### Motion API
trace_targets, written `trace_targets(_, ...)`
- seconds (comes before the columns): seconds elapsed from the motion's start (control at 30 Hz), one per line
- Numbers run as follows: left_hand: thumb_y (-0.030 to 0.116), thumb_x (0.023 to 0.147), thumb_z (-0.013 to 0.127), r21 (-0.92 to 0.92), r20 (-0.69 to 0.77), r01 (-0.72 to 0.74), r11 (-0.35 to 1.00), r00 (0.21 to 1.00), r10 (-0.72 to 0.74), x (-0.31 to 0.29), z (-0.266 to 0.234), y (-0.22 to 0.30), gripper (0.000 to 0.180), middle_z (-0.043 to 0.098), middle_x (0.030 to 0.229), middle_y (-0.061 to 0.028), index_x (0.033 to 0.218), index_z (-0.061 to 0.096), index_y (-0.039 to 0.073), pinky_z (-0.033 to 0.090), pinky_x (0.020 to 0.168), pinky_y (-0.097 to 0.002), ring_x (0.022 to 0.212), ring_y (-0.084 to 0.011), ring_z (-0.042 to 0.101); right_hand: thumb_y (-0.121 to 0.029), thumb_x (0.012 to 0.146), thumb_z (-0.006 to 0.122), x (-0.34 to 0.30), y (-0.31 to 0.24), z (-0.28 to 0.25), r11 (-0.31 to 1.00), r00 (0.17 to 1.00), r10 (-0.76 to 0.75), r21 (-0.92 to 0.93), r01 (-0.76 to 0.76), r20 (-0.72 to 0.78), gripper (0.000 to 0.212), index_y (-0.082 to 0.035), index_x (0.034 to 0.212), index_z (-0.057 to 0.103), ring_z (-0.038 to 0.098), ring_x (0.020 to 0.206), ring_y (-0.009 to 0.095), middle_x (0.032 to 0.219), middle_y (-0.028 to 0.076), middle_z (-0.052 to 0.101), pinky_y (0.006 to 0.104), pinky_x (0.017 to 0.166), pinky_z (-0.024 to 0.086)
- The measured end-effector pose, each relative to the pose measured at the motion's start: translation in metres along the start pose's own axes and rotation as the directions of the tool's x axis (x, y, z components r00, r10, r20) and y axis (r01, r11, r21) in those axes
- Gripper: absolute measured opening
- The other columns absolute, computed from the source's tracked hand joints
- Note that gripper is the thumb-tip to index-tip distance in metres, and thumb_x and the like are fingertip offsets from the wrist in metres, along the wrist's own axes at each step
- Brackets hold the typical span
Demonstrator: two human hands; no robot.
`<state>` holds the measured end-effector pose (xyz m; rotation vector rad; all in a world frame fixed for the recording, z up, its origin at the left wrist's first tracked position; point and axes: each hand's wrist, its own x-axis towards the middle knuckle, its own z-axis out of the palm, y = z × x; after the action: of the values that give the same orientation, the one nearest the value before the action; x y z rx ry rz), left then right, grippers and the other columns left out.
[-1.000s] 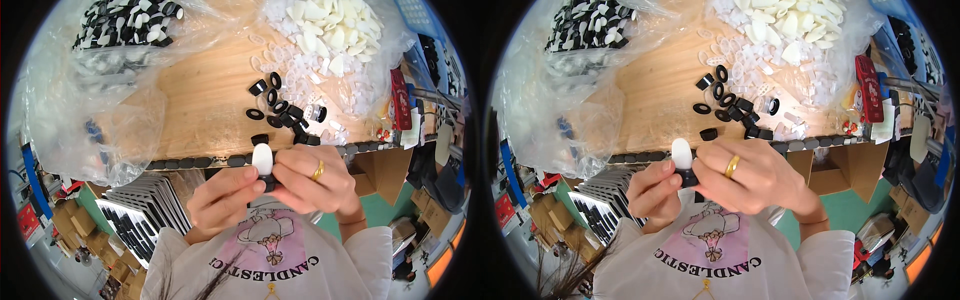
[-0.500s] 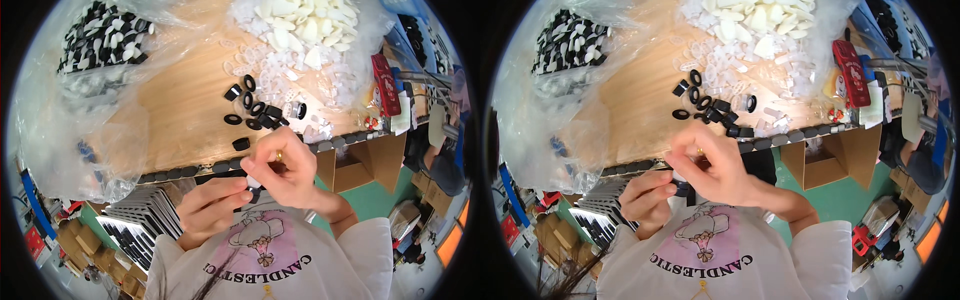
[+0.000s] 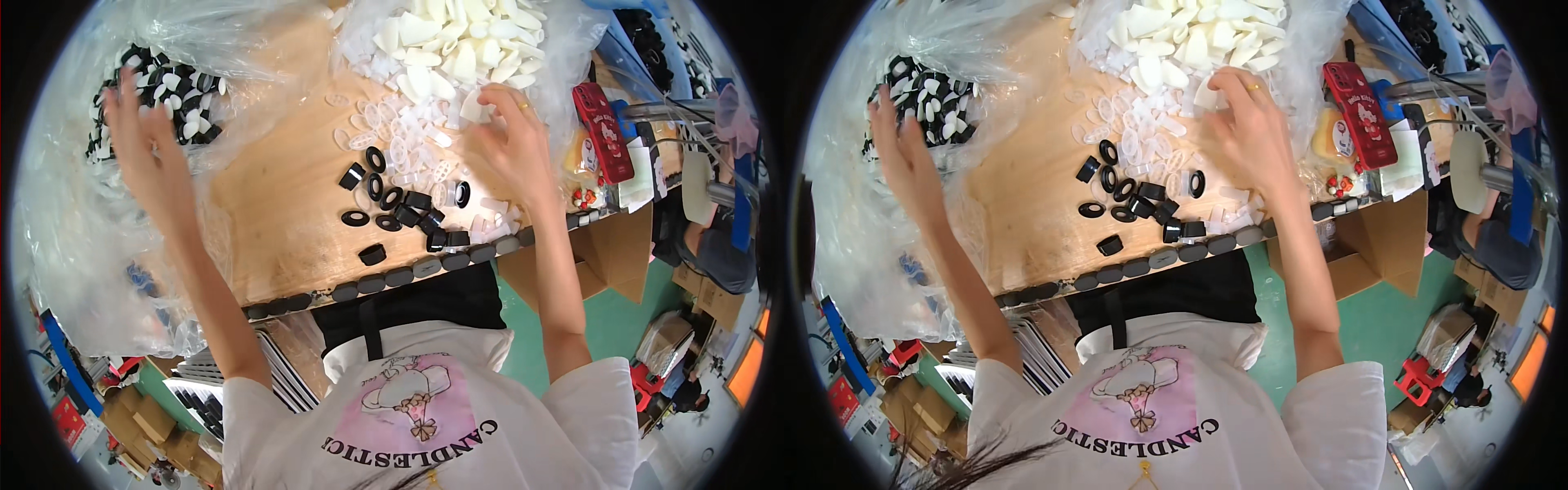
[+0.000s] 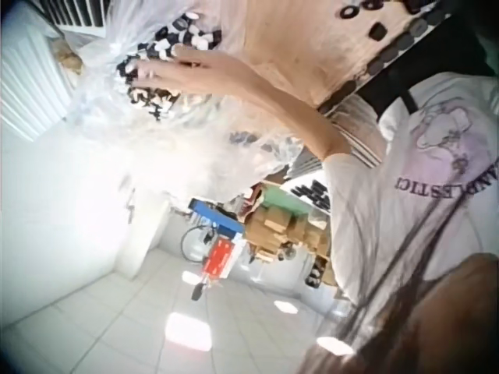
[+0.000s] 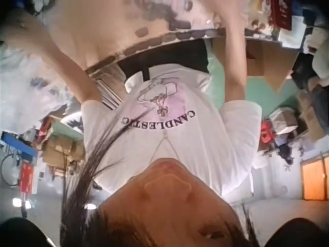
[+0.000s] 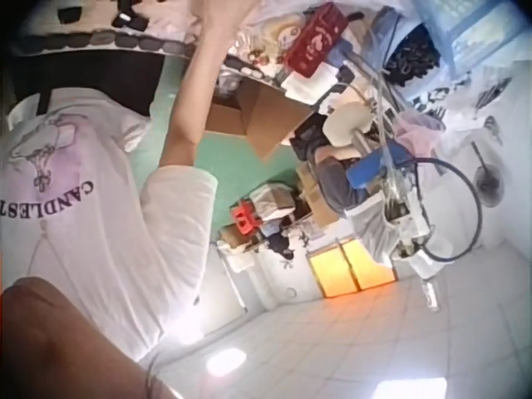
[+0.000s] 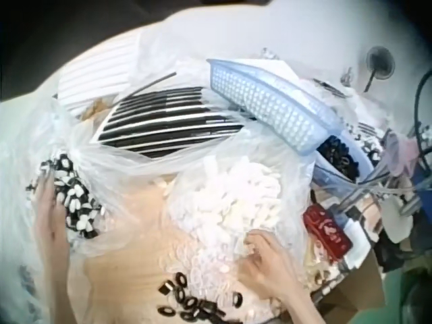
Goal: Manually inserting white silicone or plastic inserts into black circular rings at an assembly station.
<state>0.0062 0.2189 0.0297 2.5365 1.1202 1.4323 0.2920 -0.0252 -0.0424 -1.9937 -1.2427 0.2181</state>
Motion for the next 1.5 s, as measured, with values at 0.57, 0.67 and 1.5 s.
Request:
trace_targets(0.57,0.004,0.064,0.084,-0.624,0.408,0.12,0.773,0.893,0.191,-0.107,0.0,0.149,0.042,0.072,0.103,-0.0121,0.104,0.072,-0.002,0.055,0.085,-0.0371,0.1,-0.0301,0.067,0.001,0.082,0.068,-0.066,-0.083,-0.013,0.082,0.82,0.249,0.833,-0.548,0.515,0.006,0.001,0.086,0.064,0.055,0.085,0.015,0.094,0.009,0.058,0.0291,0.074,0.043)
trace_targets(0.67,0.002,0.062,0.085,-0.642,0.408,0.167,0.748,0.901,0.149,-0.111,-0.006,0.145,0.04,0.072,0.093,-0.0111,0.099,0.073,-0.001,0.054,0.078,-0.0354,0.088,-0.0276,0.066,0.004,0.081,0.069,-0.069,-0.093,-0.017,-0.035,0.759,0.271,0.794,-0.607,0.592,0.013,0.002,0.094,0.067,0.054,0.082,0.014,0.098,0.007,0.06,0.026,0.074,0.043)
trace_targets(1.5,-0.003,0.074,0.077,-0.249,0.739,0.602,0.759,0.625,-0.253,-0.141,-0.021,0.101,0.029,0.07,0.102,-0.0091,0.102,0.071,0.001,0.052,0.083,-0.0298,0.093,-0.0206,0.066,0.012,0.073,0.073,-0.092,-0.098,0.006,0.865,0.999,-0.039,0.5,0.041,-0.015,0.02,0.005,0.091,0.066,0.068,0.086,0.025,0.098,0.019,0.071,0.031,0.077,0.053)
